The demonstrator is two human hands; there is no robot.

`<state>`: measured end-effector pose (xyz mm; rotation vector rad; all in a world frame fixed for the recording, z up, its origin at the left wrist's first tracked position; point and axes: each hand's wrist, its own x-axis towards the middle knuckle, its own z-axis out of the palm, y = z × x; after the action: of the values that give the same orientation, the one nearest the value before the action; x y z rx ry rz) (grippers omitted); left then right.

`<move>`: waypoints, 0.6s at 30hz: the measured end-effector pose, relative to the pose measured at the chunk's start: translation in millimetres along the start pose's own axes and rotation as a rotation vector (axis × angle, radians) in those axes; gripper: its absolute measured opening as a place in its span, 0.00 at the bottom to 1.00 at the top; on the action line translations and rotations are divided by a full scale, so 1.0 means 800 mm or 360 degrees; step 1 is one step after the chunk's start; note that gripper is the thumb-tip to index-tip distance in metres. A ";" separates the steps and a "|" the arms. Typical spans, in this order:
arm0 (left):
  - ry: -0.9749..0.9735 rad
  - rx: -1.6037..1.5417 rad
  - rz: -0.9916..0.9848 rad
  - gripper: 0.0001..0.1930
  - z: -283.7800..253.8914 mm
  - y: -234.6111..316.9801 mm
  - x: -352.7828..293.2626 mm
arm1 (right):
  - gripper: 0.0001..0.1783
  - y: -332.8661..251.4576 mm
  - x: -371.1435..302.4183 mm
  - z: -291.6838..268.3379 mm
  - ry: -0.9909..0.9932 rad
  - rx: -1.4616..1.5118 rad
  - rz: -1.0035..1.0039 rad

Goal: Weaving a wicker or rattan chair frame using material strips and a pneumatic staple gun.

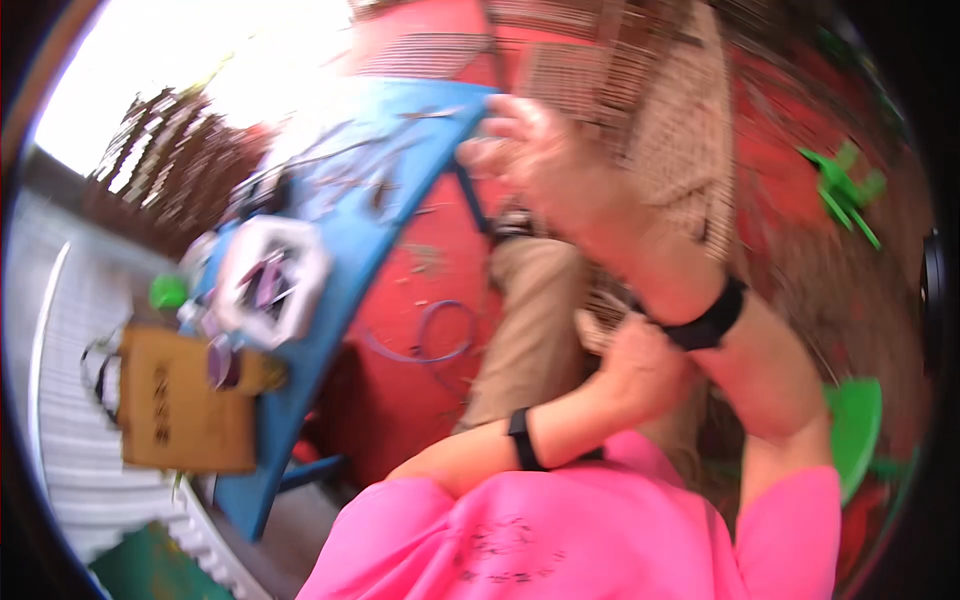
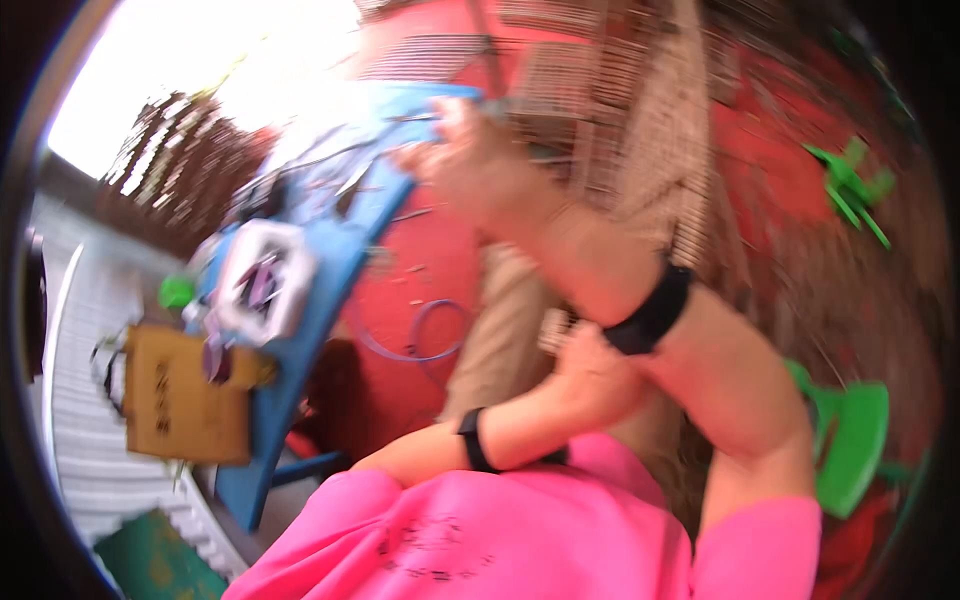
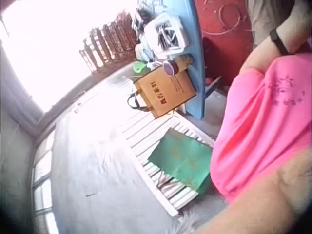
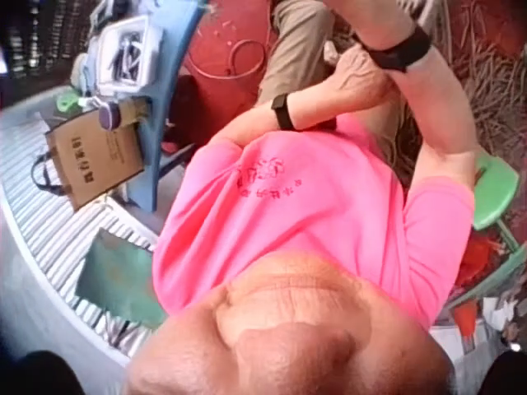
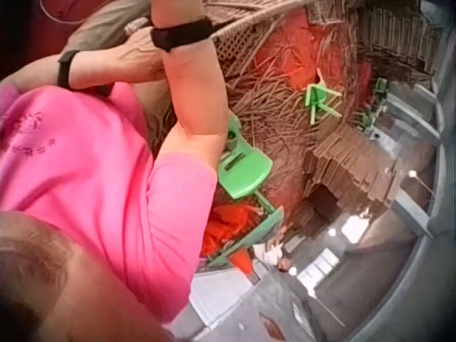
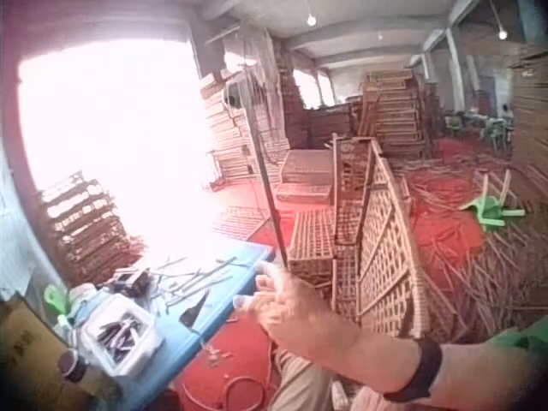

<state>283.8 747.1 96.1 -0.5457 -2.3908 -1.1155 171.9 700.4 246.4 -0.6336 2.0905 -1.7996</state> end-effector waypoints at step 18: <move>-0.0593 0.0319 0.0131 0.23 -0.024 0.013 0.024 | 0.33 0.476 -0.640 -0.429 0.1572 -0.1070 0.1819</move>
<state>277.8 741.8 123.9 -0.8331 -2.7261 -0.7800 387.4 1299.2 -99.3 1.3835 2.6472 -0.6922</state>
